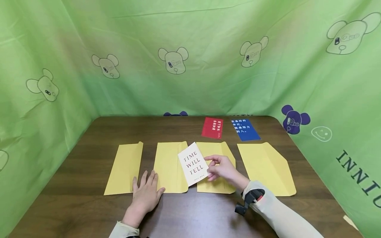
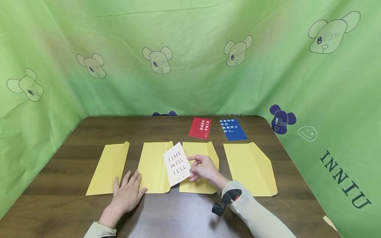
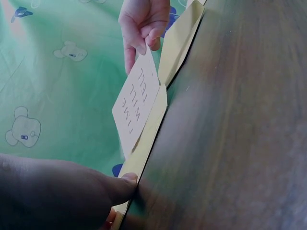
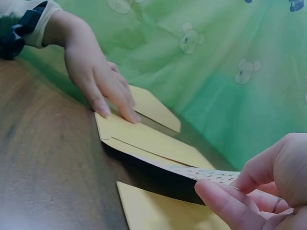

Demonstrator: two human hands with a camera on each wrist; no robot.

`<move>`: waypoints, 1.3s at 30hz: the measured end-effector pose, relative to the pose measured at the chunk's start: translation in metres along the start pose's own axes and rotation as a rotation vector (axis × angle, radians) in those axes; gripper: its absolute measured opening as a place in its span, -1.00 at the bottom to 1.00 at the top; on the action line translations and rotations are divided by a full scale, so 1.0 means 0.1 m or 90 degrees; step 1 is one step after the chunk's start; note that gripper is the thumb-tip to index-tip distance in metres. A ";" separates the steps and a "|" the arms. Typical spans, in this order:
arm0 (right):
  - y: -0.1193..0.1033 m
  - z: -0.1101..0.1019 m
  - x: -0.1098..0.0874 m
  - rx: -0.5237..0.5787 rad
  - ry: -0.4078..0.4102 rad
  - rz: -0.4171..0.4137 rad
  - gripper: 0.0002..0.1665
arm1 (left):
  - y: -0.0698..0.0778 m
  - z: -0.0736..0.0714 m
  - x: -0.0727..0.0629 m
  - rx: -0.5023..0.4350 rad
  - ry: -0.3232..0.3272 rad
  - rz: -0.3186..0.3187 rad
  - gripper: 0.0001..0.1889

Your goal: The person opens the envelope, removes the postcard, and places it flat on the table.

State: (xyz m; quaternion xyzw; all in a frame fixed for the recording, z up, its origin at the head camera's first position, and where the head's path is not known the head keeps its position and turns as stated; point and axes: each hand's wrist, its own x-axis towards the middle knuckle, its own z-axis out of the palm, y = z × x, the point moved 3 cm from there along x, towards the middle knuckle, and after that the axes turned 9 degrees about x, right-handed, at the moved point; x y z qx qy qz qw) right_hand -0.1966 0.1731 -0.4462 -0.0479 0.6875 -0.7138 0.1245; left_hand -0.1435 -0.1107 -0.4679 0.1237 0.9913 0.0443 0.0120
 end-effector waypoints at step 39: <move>-0.12 0.09 1.05 0.217 0.207 -0.026 -0.36 | 0.01 -0.04 0.01 -0.008 -0.005 0.003 -0.34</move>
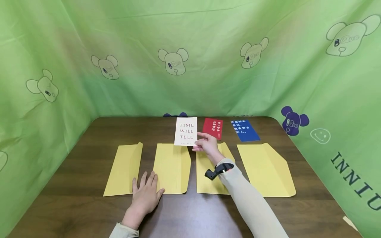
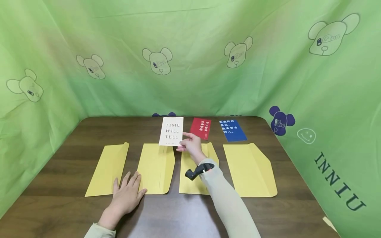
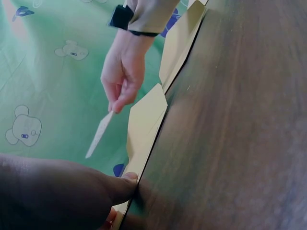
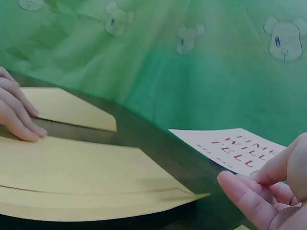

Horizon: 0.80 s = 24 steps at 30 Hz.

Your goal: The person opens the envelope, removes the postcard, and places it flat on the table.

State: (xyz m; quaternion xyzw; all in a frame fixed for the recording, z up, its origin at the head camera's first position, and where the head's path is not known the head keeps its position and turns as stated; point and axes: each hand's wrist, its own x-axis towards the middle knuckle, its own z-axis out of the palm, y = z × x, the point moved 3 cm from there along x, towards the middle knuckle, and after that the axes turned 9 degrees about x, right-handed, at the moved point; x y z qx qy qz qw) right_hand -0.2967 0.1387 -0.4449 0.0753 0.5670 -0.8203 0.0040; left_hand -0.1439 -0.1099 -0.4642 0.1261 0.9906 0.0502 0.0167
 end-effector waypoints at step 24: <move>0.13 0.21 0.35 -0.030 0.116 0.049 -0.59 | 0.02 -0.01 -0.03 -0.007 0.004 -0.003 -0.34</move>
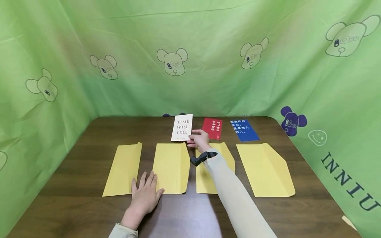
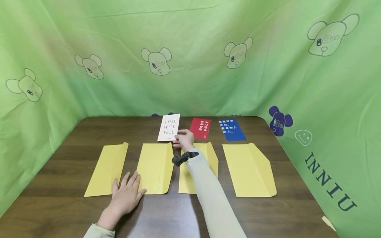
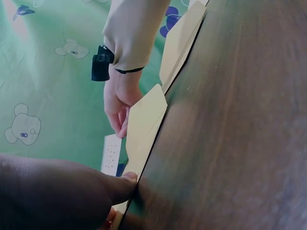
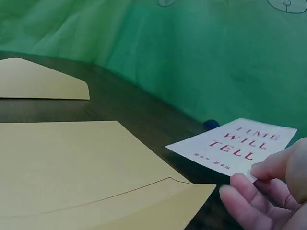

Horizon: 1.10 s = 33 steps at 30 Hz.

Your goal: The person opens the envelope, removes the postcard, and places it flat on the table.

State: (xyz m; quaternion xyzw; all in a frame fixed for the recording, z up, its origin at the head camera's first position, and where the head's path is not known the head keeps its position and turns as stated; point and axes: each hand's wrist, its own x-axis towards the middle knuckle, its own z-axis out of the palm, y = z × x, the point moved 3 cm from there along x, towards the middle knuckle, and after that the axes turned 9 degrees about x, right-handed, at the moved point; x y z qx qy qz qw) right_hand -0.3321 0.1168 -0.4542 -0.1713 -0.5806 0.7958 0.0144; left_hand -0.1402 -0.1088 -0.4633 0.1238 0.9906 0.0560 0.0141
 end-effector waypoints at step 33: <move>-0.11 0.00 0.00 -0.113 -0.065 0.021 -0.51 | -0.01 -0.02 -0.01 -0.008 0.006 0.002 -0.35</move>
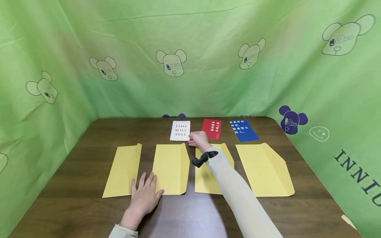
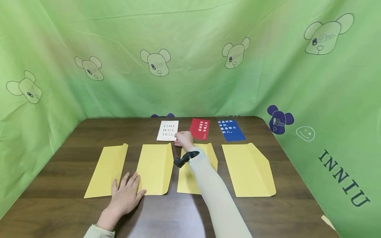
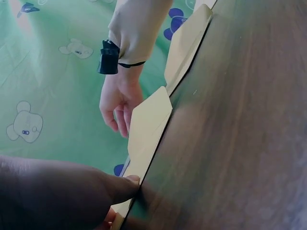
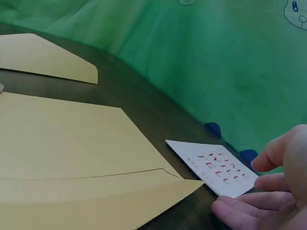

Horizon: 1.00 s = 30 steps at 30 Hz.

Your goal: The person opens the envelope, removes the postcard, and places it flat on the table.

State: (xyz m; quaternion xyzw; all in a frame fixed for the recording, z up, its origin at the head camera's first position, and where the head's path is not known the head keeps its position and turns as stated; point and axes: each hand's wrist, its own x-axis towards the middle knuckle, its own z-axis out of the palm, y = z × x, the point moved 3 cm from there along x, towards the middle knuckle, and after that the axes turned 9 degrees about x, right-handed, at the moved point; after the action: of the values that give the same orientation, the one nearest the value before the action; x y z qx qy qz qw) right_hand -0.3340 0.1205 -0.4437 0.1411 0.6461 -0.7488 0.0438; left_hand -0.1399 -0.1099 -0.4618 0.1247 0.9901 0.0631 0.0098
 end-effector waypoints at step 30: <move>-0.06 0.17 -0.75 -0.145 -0.130 -0.304 -0.53 | -0.52 -0.13 -0.07 -0.074 0.182 -0.031 -0.26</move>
State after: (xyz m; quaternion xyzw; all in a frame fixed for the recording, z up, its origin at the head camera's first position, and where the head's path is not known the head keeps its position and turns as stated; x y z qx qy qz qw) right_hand -0.2667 0.0957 -0.4156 -0.0972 0.7333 -0.6708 -0.0533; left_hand -0.1462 -0.1633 -0.4557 0.0897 0.9788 0.1373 -0.1224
